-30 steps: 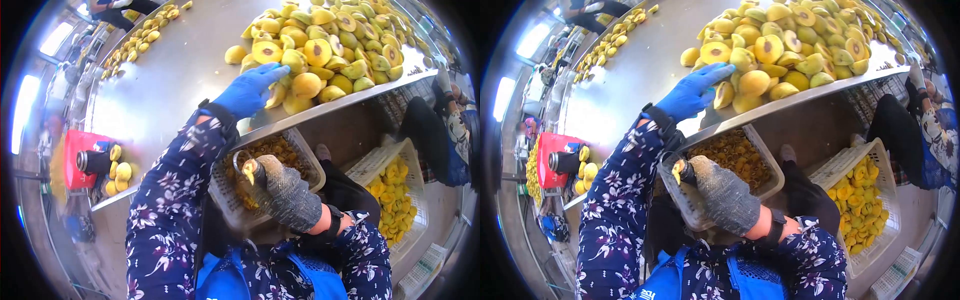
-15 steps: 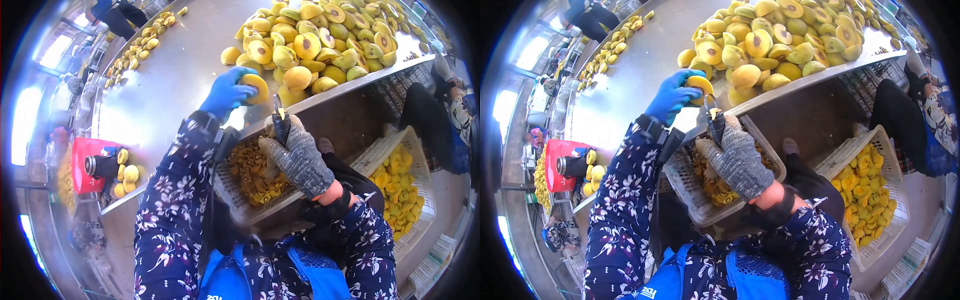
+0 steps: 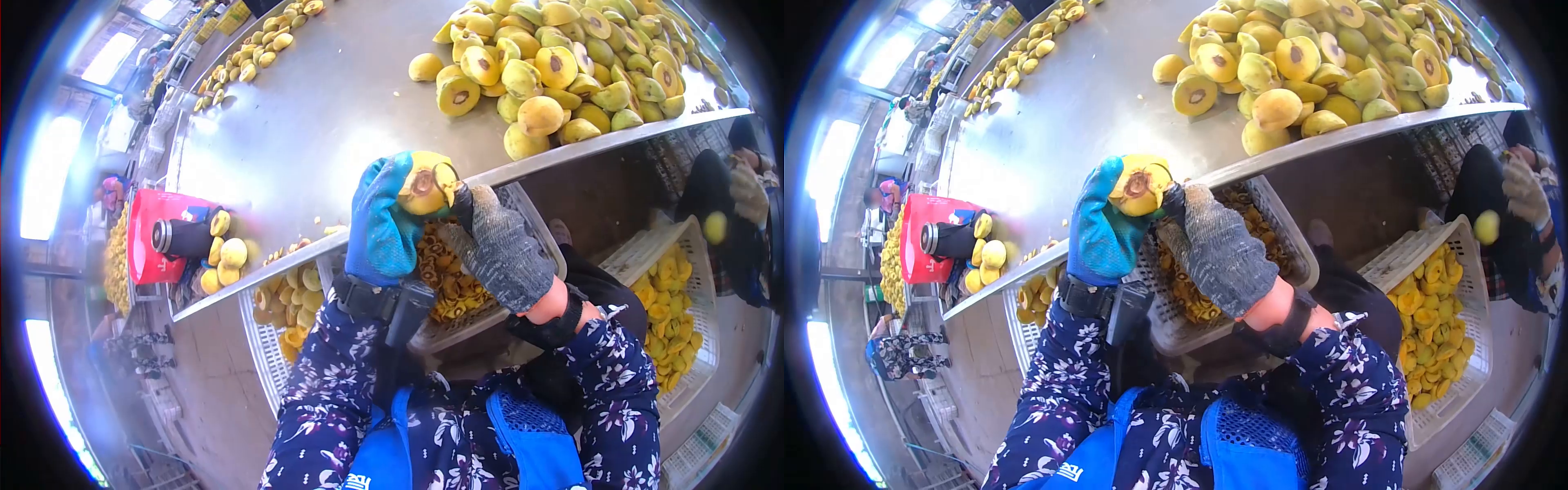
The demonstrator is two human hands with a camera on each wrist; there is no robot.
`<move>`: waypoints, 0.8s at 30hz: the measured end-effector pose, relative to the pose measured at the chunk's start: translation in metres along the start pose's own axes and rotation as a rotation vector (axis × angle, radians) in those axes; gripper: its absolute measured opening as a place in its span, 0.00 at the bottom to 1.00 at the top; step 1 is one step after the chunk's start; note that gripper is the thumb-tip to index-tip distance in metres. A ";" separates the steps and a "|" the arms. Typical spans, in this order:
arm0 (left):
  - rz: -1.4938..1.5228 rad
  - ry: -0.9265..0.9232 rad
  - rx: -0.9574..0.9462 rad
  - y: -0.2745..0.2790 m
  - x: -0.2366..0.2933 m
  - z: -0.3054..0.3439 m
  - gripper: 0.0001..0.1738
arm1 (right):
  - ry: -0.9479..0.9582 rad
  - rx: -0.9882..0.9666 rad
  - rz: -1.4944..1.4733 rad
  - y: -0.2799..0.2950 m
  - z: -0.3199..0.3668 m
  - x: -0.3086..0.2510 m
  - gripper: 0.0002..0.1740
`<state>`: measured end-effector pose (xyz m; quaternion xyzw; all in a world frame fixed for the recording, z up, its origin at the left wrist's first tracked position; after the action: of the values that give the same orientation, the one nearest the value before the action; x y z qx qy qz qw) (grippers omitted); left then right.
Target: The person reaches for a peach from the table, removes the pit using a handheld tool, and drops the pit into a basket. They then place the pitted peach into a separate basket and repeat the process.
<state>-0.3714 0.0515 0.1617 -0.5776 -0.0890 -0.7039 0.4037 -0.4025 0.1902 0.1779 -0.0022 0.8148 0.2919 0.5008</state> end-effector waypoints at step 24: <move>0.216 -0.186 -0.122 -0.007 0.001 0.009 0.21 | -0.212 -0.154 -0.144 -0.042 0.014 0.005 0.13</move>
<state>-0.3692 0.0608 0.1678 -0.6698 -0.0204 -0.6041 0.4314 -0.3815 0.1637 0.1494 -0.0681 0.7303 0.3154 0.6022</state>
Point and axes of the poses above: each hand's wrist, its own z-axis away from the middle knuckle, its own y-axis out of the back of the hand, x = y × z, the point moved 9 cm from there along -z, towards the middle knuckle, and after that the axes turned 9 degrees about x, right-handed, at the moved point
